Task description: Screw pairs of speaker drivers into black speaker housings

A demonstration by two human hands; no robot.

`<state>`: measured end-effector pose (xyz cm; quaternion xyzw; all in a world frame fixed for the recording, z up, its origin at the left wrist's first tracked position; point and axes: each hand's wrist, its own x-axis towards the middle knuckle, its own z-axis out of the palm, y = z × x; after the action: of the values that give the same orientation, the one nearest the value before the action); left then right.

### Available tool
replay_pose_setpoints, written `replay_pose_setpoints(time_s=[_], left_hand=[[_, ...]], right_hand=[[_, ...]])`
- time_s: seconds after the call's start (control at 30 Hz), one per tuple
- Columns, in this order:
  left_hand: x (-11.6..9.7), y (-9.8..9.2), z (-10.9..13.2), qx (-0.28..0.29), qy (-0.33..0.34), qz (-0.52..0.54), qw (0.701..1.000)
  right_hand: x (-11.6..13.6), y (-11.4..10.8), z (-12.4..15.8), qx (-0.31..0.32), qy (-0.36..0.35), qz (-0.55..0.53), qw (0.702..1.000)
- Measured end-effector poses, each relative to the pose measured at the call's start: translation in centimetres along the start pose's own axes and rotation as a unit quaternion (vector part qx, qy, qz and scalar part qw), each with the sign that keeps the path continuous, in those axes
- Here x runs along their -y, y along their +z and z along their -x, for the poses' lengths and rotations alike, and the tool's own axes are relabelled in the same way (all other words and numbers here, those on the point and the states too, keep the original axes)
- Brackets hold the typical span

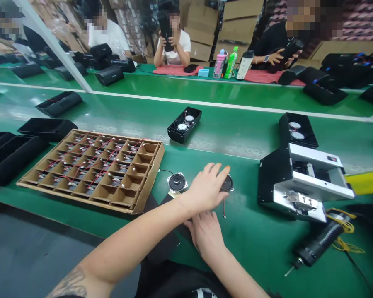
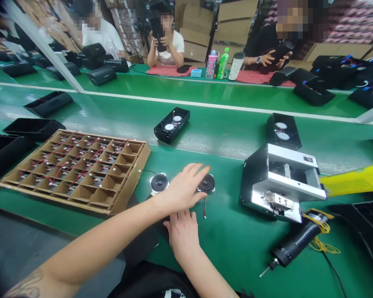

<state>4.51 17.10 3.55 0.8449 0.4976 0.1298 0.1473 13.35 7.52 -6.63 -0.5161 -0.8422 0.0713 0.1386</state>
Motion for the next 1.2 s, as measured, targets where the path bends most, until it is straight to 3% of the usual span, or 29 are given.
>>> replay_pose_setpoints(time_s=[0.07, 0.13, 0.2, 0.27, 0.4, 0.5, 0.67, 0.87, 1.03, 1.2], left_hand=[[0.8, -1.8, 4.0, -0.028, -0.047, -0.011, 0.998], [2.1, -2.5, 8.5, -0.047, -0.139, -0.034, 0.989], [3.5, -1.8, 12.0, -0.048, -0.234, -0.064, 0.969], [4.5, -0.2, 14.0, -0.045, -0.303, -0.081, 0.949], [5.4, 3.1, 13.8, -0.043, -0.355, -0.051, 0.933], [5.7, 4.0, 13.0, -0.048, -0.366, 0.018, 0.929], [6.6, 3.8, 13.4, -0.062, -0.363, 0.191, 0.91], [6.7, 2.6, 14.9, -0.106, -0.319, 0.388, 0.858], [6.4, 2.3, 15.2, -0.125, -0.305, 0.463, 0.823], [6.2, 2.0, 15.2, -0.117, -0.303, 0.488, 0.81]], right_hand=[[-0.6, -0.3, 0.0, -0.002, -0.008, -0.012, 1.0], [-0.9, -0.9, -0.2, -0.003, -0.02, -0.032, 0.999], [-1.1, -1.5, -0.6, -0.006, -0.037, -0.057, 0.998], [-1.0, -1.8, -1.5, -0.008, -0.06, -0.085, 0.995], [-0.2, -1.2, -4.2, -0.001, -0.113, -0.135, 0.984], [0.2, -0.4, -5.9, -0.002, -0.127, -0.156, 0.98], [0.3, -0.4, -6.5, -0.014, -0.119, -0.198, 0.973], [1.1, -1.1, -6.0, -0.029, -0.104, -0.263, 0.959], [1.8, -1.3, -5.9, -0.043, -0.09, -0.296, 0.95], [1.7, -1.6, -6.2, -0.032, -0.057, -0.331, 0.941]])
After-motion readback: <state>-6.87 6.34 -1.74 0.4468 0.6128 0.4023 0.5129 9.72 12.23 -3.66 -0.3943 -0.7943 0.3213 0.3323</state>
